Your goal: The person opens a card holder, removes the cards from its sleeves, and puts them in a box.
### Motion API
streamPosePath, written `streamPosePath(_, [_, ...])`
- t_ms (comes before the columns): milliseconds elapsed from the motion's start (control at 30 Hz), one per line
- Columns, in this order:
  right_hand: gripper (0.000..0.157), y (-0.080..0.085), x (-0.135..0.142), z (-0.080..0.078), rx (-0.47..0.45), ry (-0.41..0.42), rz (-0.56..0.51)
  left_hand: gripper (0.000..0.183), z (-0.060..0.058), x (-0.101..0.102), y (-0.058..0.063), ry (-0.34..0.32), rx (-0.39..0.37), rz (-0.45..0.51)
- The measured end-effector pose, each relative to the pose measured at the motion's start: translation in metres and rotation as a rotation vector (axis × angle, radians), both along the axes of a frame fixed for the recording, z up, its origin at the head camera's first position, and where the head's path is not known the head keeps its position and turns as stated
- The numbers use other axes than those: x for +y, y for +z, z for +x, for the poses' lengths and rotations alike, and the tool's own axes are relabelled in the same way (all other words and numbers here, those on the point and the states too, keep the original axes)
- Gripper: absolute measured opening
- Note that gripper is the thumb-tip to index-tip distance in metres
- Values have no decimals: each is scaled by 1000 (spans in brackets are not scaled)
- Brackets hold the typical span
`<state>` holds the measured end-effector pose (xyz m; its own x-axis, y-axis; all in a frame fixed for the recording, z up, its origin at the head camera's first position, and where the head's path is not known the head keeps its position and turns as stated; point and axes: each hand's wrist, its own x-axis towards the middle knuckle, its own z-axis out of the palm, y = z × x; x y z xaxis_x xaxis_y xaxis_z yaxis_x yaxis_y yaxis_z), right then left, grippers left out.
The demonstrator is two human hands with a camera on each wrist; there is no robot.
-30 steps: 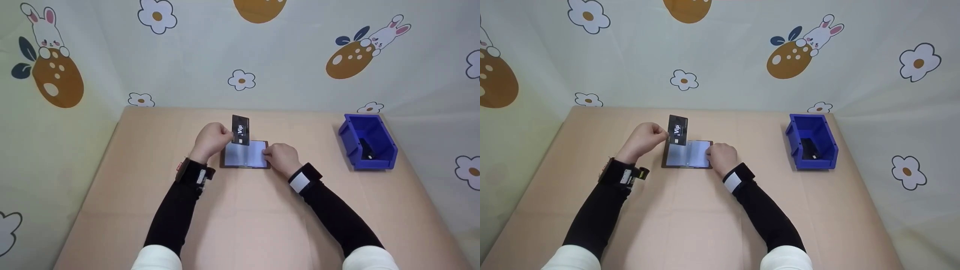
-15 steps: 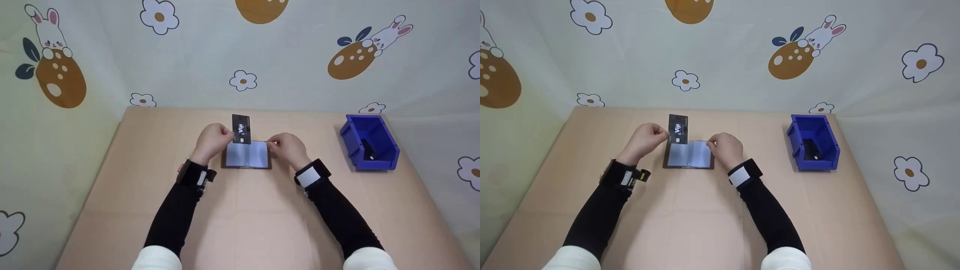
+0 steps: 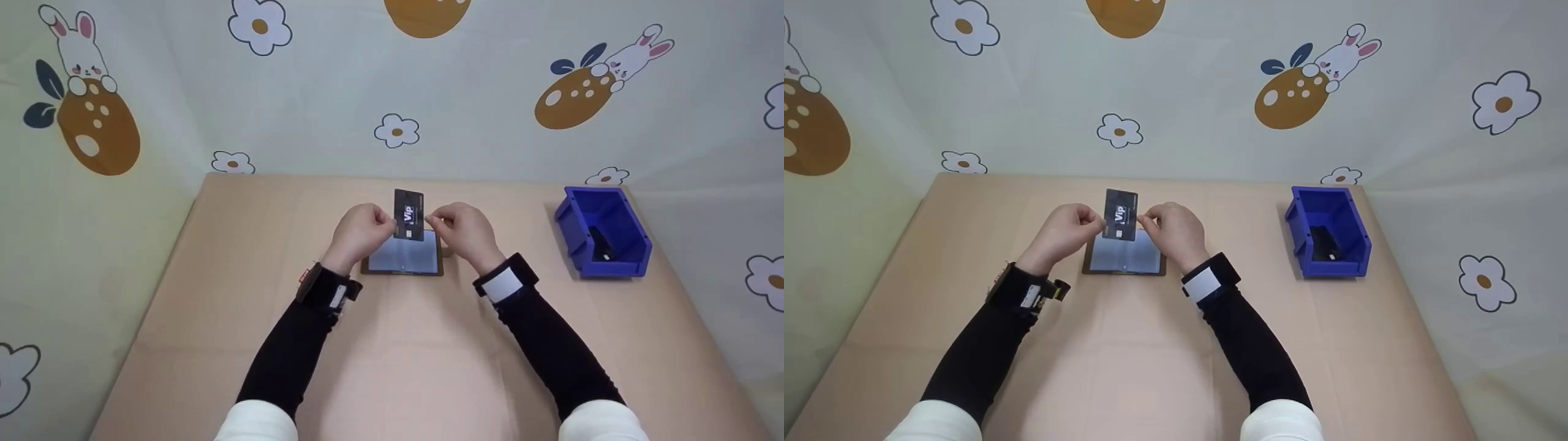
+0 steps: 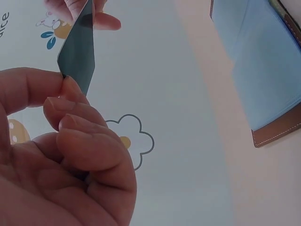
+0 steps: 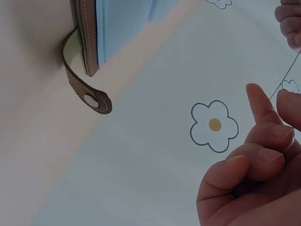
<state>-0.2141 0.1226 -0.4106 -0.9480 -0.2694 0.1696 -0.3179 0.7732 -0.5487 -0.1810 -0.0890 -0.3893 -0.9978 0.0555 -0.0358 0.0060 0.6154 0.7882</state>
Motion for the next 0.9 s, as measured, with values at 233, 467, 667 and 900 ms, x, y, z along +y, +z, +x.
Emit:
streamPosePath(233, [25, 0, -3, 0, -21, 8, -15, 14, -1, 4, -5, -34, -1, 24])
streamPosePath(467, [24, 1, -4, 2, -25, 13, -38, 24, -2, 4, -11, -59, -1, 8])
streamPosePath(667, [22, 3, -2, 1, -51, 7, -104, 25, -1, 5, -13, -63, 14, -6])
streamPosePath(900, [20, 2, -2, 1, -90, -11, -132, 31, -2, 7, -15, -63, 19, -20])
